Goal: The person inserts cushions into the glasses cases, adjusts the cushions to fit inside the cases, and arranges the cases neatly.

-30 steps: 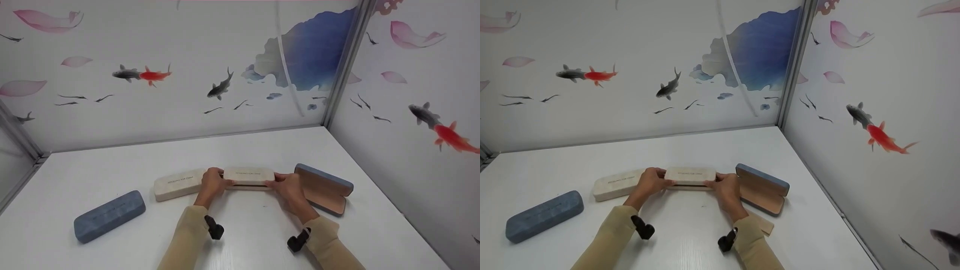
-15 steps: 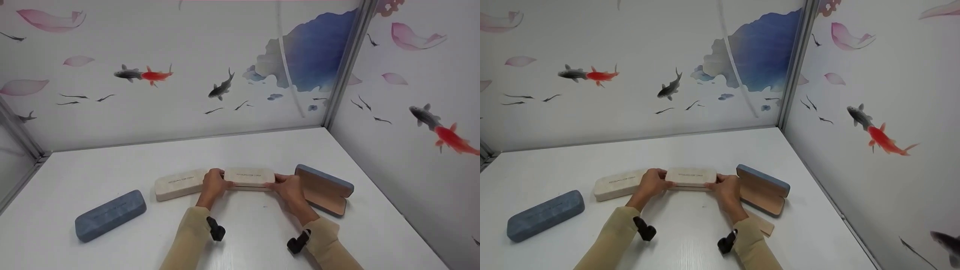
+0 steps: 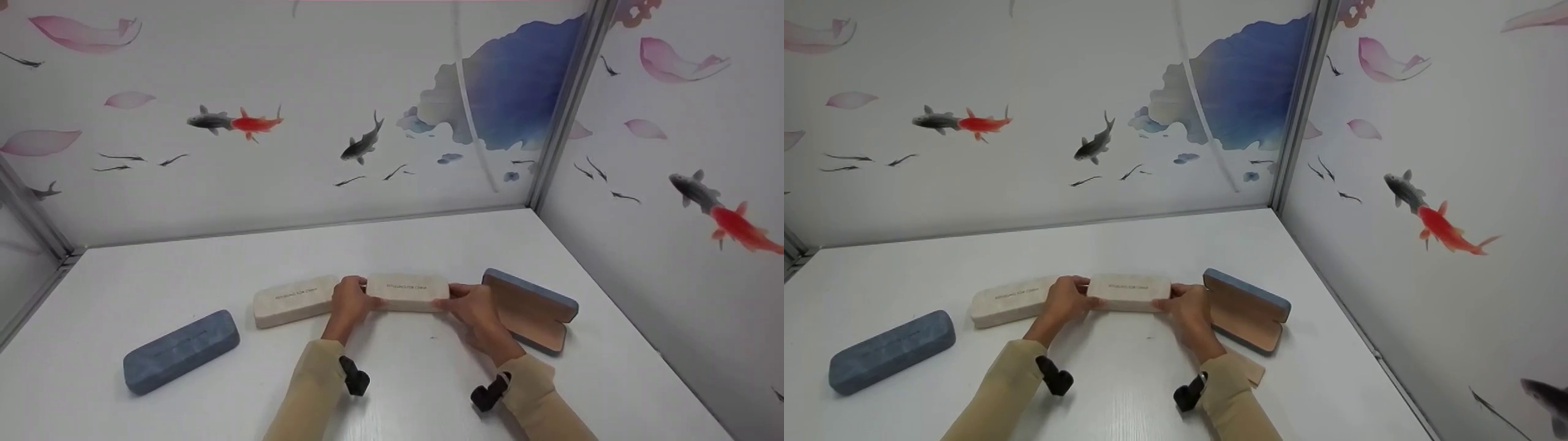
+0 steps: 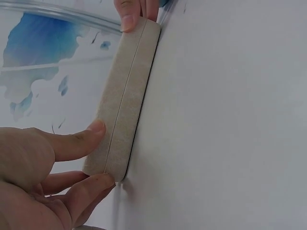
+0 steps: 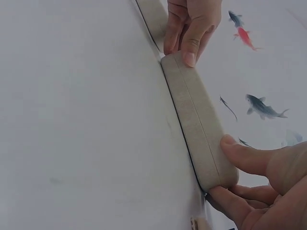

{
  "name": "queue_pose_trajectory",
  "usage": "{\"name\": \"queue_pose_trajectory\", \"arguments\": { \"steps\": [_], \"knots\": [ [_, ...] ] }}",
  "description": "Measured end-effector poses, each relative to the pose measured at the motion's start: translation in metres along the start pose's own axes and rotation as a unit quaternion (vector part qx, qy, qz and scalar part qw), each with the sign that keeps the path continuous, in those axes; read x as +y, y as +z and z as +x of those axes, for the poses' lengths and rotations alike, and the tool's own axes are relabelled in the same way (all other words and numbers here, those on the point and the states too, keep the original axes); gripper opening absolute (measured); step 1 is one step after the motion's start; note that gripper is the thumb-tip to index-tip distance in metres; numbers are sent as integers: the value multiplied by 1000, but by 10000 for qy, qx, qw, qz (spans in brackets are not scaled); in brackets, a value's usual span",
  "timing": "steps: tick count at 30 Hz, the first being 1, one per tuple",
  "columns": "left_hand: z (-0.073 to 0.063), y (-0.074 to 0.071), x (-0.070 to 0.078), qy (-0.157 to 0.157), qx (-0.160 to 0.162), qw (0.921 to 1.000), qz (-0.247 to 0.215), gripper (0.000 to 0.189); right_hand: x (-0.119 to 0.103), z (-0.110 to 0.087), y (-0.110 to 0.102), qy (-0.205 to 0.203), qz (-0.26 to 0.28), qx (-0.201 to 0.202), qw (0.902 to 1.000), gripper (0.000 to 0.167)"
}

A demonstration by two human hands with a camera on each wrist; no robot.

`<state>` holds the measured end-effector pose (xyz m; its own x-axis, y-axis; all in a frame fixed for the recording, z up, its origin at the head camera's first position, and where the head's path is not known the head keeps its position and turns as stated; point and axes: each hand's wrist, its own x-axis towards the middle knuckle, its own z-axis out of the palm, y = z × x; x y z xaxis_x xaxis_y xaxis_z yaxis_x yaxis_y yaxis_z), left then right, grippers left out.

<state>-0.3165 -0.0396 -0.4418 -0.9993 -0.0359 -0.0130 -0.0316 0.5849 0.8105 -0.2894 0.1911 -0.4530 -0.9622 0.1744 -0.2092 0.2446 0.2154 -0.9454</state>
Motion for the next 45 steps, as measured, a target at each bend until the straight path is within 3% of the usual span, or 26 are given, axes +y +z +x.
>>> {"name": "queue_pose_trajectory", "arguments": {
  "steps": [6,13,20,25,31,40,45],
  "knots": [
    [-4,1,-1,237,115,9996,-84,52,-2,2,-4,-26,-280,-204,9994,51],
    [-8,-6,0,281,171,9989,-330,51,-10,-2,-4,215,-19,-527,9984,62],
    [-14,-18,4,-78,-162,9952,-959,51,-18,-12,-9,105,-483,-759,9959,64],
    [-19,-24,15,73,-310,9934,-1104,50,-27,-20,-16,-44,-687,-814,9943,64],
    [-27,-25,28,495,-249,9945,-891,44,-32,-28,-23,-650,-1068,-591,9904,55],
    [-42,-21,49,1003,-398,9892,-989,40,-31,-46,-47,-878,-812,-181,9927,47],
    [-51,-17,60,1159,-385,9871,-1037,36,-25,-62,-62,-1218,-1162,39,9857,48]
  ]
}}
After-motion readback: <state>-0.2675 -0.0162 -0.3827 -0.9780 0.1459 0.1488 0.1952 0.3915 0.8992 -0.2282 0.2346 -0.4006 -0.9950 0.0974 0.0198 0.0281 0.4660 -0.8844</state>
